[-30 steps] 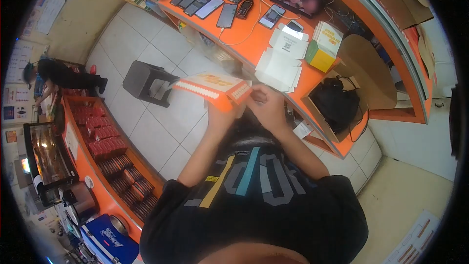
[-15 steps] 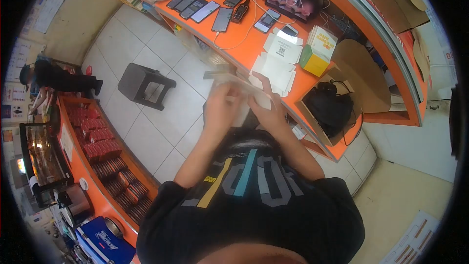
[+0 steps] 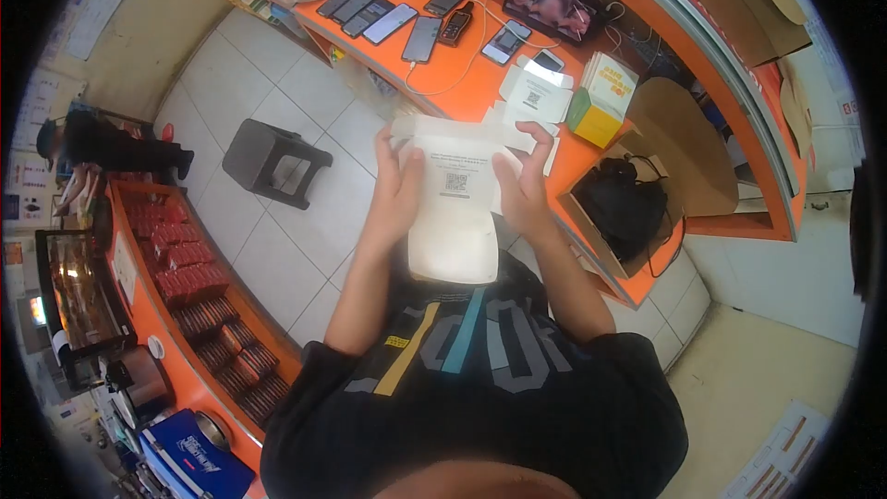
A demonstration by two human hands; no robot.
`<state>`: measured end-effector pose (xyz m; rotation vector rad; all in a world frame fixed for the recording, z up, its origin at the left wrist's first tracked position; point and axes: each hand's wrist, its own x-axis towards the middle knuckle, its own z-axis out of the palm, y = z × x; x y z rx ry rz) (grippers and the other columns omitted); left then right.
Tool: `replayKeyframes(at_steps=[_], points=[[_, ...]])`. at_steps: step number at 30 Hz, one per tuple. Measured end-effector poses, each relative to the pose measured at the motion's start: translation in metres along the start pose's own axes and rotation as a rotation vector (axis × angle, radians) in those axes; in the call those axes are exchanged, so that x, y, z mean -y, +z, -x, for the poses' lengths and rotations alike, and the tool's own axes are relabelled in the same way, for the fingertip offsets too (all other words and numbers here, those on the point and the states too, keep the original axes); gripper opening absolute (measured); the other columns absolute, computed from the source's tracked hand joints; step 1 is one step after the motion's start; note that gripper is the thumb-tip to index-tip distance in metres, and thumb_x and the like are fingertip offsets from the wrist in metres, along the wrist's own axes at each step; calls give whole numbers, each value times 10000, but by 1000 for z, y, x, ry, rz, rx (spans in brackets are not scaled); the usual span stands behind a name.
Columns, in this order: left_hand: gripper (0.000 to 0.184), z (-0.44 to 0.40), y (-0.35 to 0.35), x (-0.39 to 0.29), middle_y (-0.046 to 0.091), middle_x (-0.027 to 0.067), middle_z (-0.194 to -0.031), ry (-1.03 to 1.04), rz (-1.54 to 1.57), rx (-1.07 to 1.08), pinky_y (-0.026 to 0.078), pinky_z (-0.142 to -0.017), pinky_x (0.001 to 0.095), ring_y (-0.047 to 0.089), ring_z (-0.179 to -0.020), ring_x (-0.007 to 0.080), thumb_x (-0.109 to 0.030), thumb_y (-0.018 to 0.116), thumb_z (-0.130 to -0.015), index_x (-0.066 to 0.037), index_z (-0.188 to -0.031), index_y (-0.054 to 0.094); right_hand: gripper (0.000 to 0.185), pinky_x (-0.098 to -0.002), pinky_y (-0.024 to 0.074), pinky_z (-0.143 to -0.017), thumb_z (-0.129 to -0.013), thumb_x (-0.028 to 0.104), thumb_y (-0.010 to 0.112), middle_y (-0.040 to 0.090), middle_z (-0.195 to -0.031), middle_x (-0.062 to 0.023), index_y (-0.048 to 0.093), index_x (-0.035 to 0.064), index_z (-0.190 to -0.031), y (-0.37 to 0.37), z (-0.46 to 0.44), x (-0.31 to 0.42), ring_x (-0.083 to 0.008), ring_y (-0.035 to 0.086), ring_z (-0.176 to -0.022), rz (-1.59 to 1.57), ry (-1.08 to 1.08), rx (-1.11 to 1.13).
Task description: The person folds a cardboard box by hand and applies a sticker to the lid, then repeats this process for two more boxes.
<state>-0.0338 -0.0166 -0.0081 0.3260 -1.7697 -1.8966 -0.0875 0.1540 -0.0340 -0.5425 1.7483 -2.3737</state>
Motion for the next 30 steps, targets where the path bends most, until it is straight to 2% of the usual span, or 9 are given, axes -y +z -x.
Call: replayKeyframes(at_steps=[1, 3, 7, 10, 14, 17, 20, 23, 30], points=[[214, 2, -1, 5, 649, 108, -1053, 174, -193, -108, 479, -933, 338, 607, -1008, 192, -149, 640, -1023, 11, -1152, 582, 313, -375, 511, -956, -1040, 20, 497, 613, -1237, -244, 365, 21, -1324, 8, -4, -8, -284, 673, -1100, 276, -220, -175], [308, 1, -3, 9, 620, 67, -1064, 526, -580, -329, 486, -898, 284, 618, -978, 165, -123, 733, -967, 1, -1186, 554, 312, -372, 531, -917, -1036, 22, 509, 649, -1190, -229, 401, 27, -1328, 7, -7, -6, -309, 698, -1041, 466, -275, -152], [294, 13, 0, -25, 617, 72, -1042, 83, -255, 188, 537, -789, 281, 624, -952, 141, -48, 771, -919, 5, -1113, 557, 253, -379, 580, -815, -1013, -3, 541, 710, -1124, -185, 535, 36, -1263, 19, 0, 18, -360, 723, -948, 659, -225, 34], [233, 3, 3, -9, 638, 64, -1036, -48, -34, 121, 556, -791, 281, 637, -933, 131, -25, 715, -963, 12, -1138, 565, 223, -401, 600, -772, -986, -38, 559, 734, -1117, -154, 624, 46, -1182, 31, -3, 19, -364, 727, -947, 724, -477, 131], [93, 1, -8, -6, 661, 70, -1028, -92, 87, 188, 563, -847, 270, 654, -921, 126, -12, 677, -995, 32, -1058, 623, 188, -376, 601, -773, -998, -4, 592, 742, -1152, -160, 594, 9, -1186, 29, 0, 20, -320, 743, -991, 706, -467, 100], [100, 6, -5, -7, 704, 79, -1014, -188, 203, 190, 574, -873, 294, 660, -1010, 153, -27, 715, -968, 43, -1021, 666, 172, -306, 579, -765, -1031, 66, 609, 746, -1172, -180, 529, -7, -1164, 32, 7, 10, -243, 751, -936, 536, -347, -67], [101, 16, 1, -7, 690, 77, -1033, -81, -10, 250, 575, -899, 308, 658, -1015, 161, -6, 706, -966, 43, -1040, 658, 173, -258, 537, -814, -1052, 103, 608, 744, -1179, -189, 483, 12, -1130, 30, 9, 10, -159, 700, -923, 68, 96, -124], [76, 23, 6, -3, 625, 69, -1081, 68, 17, 180, 534, -906, 273, 618, -1008, 132, 24, 654, -991, 45, -1056, 621, 141, -238, 504, -876, -1052, 91, 612, 692, -1287, -214, 491, 25, -1081, 20, 13, -5, -106, 638, -961, -289, 171, -93], [116, 31, 6, 9, 613, 64, -1093, 173, -147, 318, 521, -891, 281, 604, -993, 123, 21, 662, -987, 42, -1089, 608, 86, -283, 503, -981, -1022, 31, 638, 579, -1439, -244, 572, -22, -1039, 26, 32, 4, -138, 623, -1140, -276, 85, -77]])
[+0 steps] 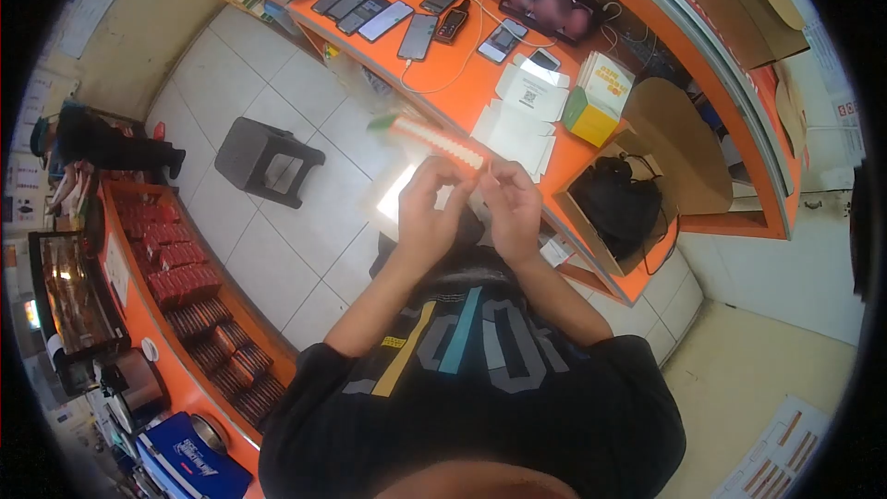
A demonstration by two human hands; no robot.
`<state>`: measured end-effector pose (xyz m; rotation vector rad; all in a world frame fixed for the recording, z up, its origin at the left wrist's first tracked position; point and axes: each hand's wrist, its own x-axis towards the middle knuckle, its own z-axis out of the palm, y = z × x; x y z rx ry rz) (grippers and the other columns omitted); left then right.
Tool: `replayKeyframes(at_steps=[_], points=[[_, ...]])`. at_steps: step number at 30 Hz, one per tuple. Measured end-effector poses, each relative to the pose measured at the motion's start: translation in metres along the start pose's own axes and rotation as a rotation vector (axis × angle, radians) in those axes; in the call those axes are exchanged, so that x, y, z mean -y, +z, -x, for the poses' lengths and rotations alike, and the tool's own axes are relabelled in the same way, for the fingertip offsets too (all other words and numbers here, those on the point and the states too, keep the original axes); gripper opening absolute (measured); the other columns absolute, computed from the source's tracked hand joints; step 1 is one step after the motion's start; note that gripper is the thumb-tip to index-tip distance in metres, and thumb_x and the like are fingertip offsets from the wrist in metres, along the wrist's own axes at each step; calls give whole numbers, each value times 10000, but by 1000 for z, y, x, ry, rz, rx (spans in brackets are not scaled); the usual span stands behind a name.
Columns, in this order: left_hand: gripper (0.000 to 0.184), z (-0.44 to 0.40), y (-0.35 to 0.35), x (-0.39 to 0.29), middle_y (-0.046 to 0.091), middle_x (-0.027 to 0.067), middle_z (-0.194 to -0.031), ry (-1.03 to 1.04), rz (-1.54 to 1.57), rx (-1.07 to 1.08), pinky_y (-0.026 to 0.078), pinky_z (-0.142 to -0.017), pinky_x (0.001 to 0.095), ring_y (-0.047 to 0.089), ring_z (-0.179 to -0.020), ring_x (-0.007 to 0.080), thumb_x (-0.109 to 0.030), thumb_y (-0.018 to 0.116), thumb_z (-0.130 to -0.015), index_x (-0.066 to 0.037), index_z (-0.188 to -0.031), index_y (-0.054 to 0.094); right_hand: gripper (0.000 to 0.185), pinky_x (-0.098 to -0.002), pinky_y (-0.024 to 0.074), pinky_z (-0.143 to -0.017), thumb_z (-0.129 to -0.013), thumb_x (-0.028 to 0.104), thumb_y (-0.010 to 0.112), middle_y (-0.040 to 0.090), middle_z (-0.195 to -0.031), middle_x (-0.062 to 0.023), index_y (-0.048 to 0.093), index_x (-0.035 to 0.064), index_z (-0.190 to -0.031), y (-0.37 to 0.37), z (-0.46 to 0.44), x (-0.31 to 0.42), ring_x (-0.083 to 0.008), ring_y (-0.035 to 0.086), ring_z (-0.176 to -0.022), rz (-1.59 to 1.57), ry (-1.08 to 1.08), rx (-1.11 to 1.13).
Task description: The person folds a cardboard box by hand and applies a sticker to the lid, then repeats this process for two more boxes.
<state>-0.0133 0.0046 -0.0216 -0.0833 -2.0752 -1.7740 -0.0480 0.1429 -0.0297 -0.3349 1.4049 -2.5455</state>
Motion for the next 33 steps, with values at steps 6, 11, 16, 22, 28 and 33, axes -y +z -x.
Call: replayKeyframes(at_steps=[6, 11, 16, 22, 28, 33], points=[[111, -2, -6, 3, 666, 89, -1014, 41, -110, -67, 558, -804, 279, 663, -889, 144, 15, 710, -959, 52, -1050, 658, 75, -317, 511, -1041, -1002, 6, 660, 616, -1386, -250, 628, -62, -1005, 4, -12, 21, -183, 636, -1195, 71, 18, -22], [109, -6, -6, -1, 682, 104, -1037, 58, -76, -88, 605, -765, 295, 697, -888, 169, 42, 697, -956, 76, -1050, 654, 104, -323, 515, -1034, -992, 32, 689, 642, -1350, -239, 673, -69, -1012, 12, -13, 25, -195, 650, -1175, 125, 68, -37], [108, -5, -12, -4, 702, 120, -1013, 48, -2, -121, 610, -777, 298, 720, -863, 187, 70, 693, -946, 83, -1049, 666, 136, -319, 524, -998, -961, 52, 723, 703, -1269, -195, 752, -58, -1036, 10, -20, 28, -205, 677, -1142, 316, -13, 32], [99, -4, -18, -2, 720, 132, -1006, 33, 67, -104, 613, -794, 303, 724, -857, 194, 48, 681, -965, 93, -1053, 667, 196, -316, 556, -905, -950, 71, 726, 770, -1124, -176, 761, -48, -1102, 18, -14, 35, -203, 736, -1014, 529, -90, -7], [111, -12, -12, -10, 740, 124, -1024, -179, 249, -164, 619, -781, 308, 735, -848, 192, 8, 700, -959, 85, -1039, 691, 185, -316, 563, -892, -930, 79, 751, 780, -1080, -183, 774, -45, -1065, 17, -15, 31, -209, 752, -985, 616, -116, -27], [131, -7, -13, -9, 760, 132, -975, -114, -110, -118, 609, -713, 292, 748, -778, 182, -23, 726, -941, 71, -1030, 707, 207, -295, 582, -807, -881, 87, 811, 780, -1036, -194, 766, -65, -1014, 15, -13, 24, -208, 769, -931, 616, -64, -23]])
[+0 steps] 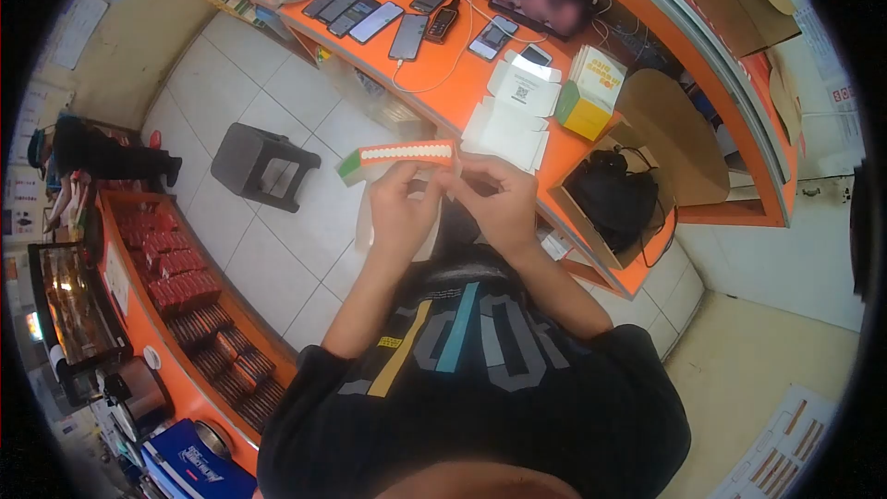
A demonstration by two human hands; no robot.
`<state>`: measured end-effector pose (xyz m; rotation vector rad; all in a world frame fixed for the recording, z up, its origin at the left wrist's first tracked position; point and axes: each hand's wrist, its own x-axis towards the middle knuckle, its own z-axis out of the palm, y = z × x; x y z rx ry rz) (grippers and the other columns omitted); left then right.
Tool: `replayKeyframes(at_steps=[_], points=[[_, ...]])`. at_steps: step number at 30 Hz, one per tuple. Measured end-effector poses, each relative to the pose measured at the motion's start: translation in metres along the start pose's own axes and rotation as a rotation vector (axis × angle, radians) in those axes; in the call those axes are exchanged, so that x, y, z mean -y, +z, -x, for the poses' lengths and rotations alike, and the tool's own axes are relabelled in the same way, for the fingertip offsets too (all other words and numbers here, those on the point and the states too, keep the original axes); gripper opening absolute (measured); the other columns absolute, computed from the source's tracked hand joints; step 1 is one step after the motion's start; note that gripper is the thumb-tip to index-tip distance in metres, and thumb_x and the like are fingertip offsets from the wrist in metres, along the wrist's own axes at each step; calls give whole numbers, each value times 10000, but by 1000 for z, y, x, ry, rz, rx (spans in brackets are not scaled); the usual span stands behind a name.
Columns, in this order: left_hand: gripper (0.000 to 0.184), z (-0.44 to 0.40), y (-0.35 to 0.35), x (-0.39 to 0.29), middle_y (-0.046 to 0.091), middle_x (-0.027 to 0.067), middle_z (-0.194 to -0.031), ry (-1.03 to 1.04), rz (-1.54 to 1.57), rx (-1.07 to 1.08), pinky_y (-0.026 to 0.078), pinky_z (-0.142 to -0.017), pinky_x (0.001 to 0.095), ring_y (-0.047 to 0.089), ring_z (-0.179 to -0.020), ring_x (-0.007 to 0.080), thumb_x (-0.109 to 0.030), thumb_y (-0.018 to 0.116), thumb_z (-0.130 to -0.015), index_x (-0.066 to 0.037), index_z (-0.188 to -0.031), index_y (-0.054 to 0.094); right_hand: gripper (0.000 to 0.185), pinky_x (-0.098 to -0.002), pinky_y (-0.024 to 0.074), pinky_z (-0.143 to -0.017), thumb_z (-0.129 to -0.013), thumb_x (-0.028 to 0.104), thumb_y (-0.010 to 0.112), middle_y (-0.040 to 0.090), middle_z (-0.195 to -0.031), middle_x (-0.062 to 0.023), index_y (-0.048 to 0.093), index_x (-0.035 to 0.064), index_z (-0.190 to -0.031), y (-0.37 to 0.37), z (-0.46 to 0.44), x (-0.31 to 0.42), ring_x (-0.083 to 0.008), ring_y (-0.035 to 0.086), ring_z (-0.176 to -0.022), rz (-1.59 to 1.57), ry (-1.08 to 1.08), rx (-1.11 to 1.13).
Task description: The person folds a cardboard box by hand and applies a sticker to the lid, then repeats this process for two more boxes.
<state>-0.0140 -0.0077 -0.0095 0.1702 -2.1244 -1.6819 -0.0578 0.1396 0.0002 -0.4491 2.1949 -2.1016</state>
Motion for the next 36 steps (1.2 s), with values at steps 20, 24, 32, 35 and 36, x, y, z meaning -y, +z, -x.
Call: replayKeyframes(at_steps=[20, 24, 32, 35, 36], points=[[163, -22, -26, -10, 674, 82, -1107, 154, -84, -206, 548, -761, 247, 640, -997, 133, -69, 738, -956, 12, -1088, 688, 171, -299, 581, -675, -920, 78, 756, 749, -811, -133, 692, 23, -1069, -31, -25, -6, -211, 763, -745, 333, -92, -207], [127, -24, -18, 0, 697, 104, -1079, 24, 43, -196, 606, -734, 273, 682, -992, 155, -36, 721, -945, 18, -1060, 717, 194, -277, 551, -619, -957, 151, 751, 727, -796, -102, 693, 11, -1079, -40, -34, -7, -153, 704, -658, 901, -96, -260], [198, -16, -1, 0, 709, 96, -1075, -45, 91, -15, 582, -742, 245, 684, -949, 136, -36, 718, -965, 26, -1153, 722, 222, -258, 536, -658, -981, 156, 738, 758, -927, -89, 727, -5, -1133, -18, -26, -8, -122, 705, -756, -414, 323, 91], [182, -14, 0, -4, 719, 112, -1084, -158, 288, -41, 578, -783, 257, 685, -962, 140, -20, 726, -953, 37, -1126, 733, 173, -273, 556, -702, -952, 90, 753, 771, -949, -94, 744, -18, -1086, -10, -19, -18, -145, 722, -804, -161, 127, -40], [183, -13, 1, -6, 719, 116, -1084, -187, 353, -42, 573, -814, 262, 683, -973, 140, -19, 730, -952, 47, -1122, 732, 162, -273, 559, -720, -938, 77, 763, 774, -954, -92, 749, -23, -1065, -6, -13, -16, -151, 726, -824, 20, 27, -90]])
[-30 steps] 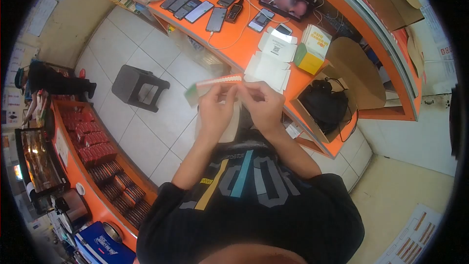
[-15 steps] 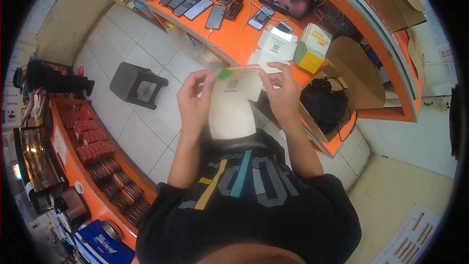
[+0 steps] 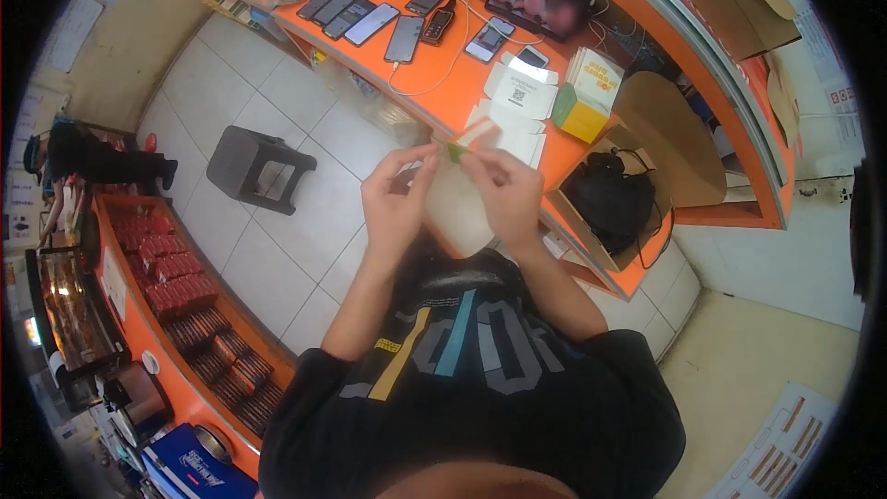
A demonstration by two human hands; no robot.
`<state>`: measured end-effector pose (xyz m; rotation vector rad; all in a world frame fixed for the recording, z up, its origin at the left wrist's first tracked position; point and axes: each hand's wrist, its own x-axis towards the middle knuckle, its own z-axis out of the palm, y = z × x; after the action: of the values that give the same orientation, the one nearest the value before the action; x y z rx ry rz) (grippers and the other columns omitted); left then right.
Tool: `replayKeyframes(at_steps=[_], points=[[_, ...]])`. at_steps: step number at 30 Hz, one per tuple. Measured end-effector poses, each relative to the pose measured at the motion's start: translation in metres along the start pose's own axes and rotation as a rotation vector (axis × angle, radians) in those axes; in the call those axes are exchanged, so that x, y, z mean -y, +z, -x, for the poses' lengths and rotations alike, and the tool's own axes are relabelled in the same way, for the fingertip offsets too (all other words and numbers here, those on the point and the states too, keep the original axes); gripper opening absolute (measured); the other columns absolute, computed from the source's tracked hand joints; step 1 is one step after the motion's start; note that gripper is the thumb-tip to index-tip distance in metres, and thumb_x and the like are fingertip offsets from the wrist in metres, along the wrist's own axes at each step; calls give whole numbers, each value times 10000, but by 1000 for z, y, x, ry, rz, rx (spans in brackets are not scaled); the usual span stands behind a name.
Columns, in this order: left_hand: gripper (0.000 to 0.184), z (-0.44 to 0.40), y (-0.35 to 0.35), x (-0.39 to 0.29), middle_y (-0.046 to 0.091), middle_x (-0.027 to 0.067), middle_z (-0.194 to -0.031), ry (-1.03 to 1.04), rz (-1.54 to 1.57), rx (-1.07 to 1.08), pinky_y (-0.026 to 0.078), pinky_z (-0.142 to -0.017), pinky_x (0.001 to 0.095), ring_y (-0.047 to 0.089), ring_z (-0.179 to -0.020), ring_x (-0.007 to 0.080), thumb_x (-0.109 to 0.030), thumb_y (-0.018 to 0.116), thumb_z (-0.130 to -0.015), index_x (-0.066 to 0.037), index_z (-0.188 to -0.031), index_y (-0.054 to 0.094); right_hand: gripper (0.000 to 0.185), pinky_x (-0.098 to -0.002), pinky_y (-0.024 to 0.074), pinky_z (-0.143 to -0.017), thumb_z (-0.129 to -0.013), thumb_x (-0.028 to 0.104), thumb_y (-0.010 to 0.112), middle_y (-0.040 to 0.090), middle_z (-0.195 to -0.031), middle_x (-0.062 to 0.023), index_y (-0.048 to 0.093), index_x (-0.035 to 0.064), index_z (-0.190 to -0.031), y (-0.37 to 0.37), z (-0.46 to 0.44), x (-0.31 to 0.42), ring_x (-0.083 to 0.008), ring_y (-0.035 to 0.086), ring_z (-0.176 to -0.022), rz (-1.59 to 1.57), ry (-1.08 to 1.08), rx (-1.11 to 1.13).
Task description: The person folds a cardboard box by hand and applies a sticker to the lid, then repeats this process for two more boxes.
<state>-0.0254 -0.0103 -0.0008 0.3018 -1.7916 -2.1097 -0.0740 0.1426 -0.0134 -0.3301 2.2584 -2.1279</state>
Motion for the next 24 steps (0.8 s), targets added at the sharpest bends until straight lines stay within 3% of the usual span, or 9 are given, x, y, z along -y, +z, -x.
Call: replayKeyframes(at_steps=[1, 4, 7, 10, 16, 19, 24], points=[[187, 1, 2, 2, 718, 116, -1089, 48, -33, -2, 567, -839, 267, 680, -984, 142, -19, 730, -952, 51, -1126, 729, 151, -274, 561, -737, -924, 63, 773, 776, -960, -90, 755, -27, -1044, 3, 4, 1, -156, 729, -844, 176, -108, -53], [207, 3, 7, 7, 713, 114, -1106, 166, -77, -13, 551, -894, 280, 672, -1011, 145, -18, 736, -952, 54, -1146, 721, 122, -259, 534, -766, -919, 17, 765, 750, -937, -55, 752, -44, -1024, 12, 6, 4, -109, 691, -862, 270, -451, -75], [227, 6, 13, 5, 707, 102, -1118, 185, -4, -25, 543, -905, 285, 665, -1020, 143, -16, 745, -947, 40, -1164, 710, 141, -282, 566, -822, -898, 40, 792, 773, -964, -89, 755, -31, -1014, 7, 7, 8, -143, 720, -880, -95, -66, 20], [210, 10, 16, -3, 704, 87, -1110, 119, 70, -37, 533, -916, 288, 662, -1018, 144, -11, 749, -941, 38, -1139, 700, 165, -292, 551, -896, -917, 21, 774, 759, -1034, -84, 732, -41, -1065, 0, 4, -3, -137, 704, -953, -387, 24, 101], [171, 12, 15, -7, 708, 87, -1089, 116, 114, -16, 523, -925, 292, 657, -1021, 147, 0, 755, -930, 45, -1081, 690, 197, -286, 529, -957, -927, 9, 765, 733, -1124, -87, 706, -40, -1108, -8, 6, 0, -131, 677, -1048, -404, 86, 191], [191, 12, 13, -1, 712, 109, -1097, 135, 83, 15, 524, -919, 295, 659, -1016, 153, 14, 765, -911, 44, -1086, 694, 172, -284, 535, -938, -923, 5, 767, 737, -1102, -88, 712, -40, -1079, -4, 7, 1, -140, 686, -1029, -485, -13, 155], [210, 10, 12, 7, 709, 133, -1114, 253, -2, -32, 529, -920, 301, 673, -1023, 180, 41, 790, -870, 50, -1065, 713, 168, -293, 549, -921, -928, 8, 758, 747, -1097, -103, 722, -49, -1082, -3, 11, 0, -150, 698, -1008, -196, -183, 126]])
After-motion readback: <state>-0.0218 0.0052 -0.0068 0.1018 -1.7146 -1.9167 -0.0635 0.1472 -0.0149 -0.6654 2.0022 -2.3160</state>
